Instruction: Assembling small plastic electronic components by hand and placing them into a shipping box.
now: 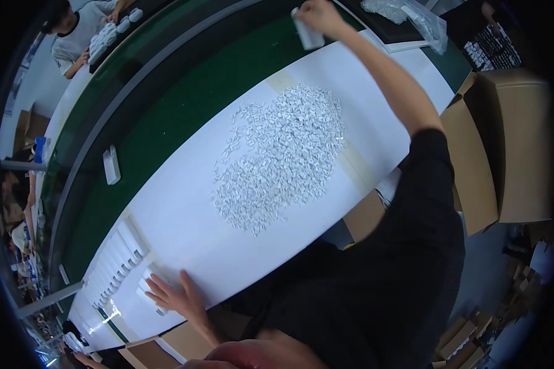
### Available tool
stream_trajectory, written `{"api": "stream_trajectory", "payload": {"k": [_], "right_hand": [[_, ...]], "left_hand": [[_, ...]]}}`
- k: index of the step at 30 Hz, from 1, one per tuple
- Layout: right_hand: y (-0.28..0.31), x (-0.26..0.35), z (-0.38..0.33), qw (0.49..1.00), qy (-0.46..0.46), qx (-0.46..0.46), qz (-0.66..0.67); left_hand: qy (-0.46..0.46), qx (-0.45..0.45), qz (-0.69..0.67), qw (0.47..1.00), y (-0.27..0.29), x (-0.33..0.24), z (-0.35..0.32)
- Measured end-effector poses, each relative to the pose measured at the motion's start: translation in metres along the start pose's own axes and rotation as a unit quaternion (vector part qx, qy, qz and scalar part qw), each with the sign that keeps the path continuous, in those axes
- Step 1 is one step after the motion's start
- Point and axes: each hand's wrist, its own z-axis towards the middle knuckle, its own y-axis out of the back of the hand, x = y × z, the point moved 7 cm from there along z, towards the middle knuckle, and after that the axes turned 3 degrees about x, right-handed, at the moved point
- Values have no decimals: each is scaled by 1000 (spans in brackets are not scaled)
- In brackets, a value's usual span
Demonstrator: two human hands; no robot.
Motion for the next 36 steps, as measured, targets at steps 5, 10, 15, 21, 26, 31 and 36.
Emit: {"api": "stream_trajectory", "payload": {"k": [5,10,15,21,26,31,36], "right_hand": [[3,-147,111,962,-34,-24,-271],[12,-49,87,887,-26,-36,-460],[-104,131,-72,934,308,178,-42],[-158,281,-197,837,465,284,-44],[-185,292,-207,808,511,291,-44],[-169,283,-221,865,444,234,12],[-186,324,-298,885,314,320,128]], "left_hand": [[14,54,-2,998,6,8,2],[4,66,-209,976,11,-49,5],[-6,25,-211,977,0,-62,8],[118,-4,-275,954,-11,-34,-17],[131,39,-282,950,-5,-34,-14],[175,152,-804,548,-3,-94,-8],[116,238,-915,305,-39,-96,-30]]}}
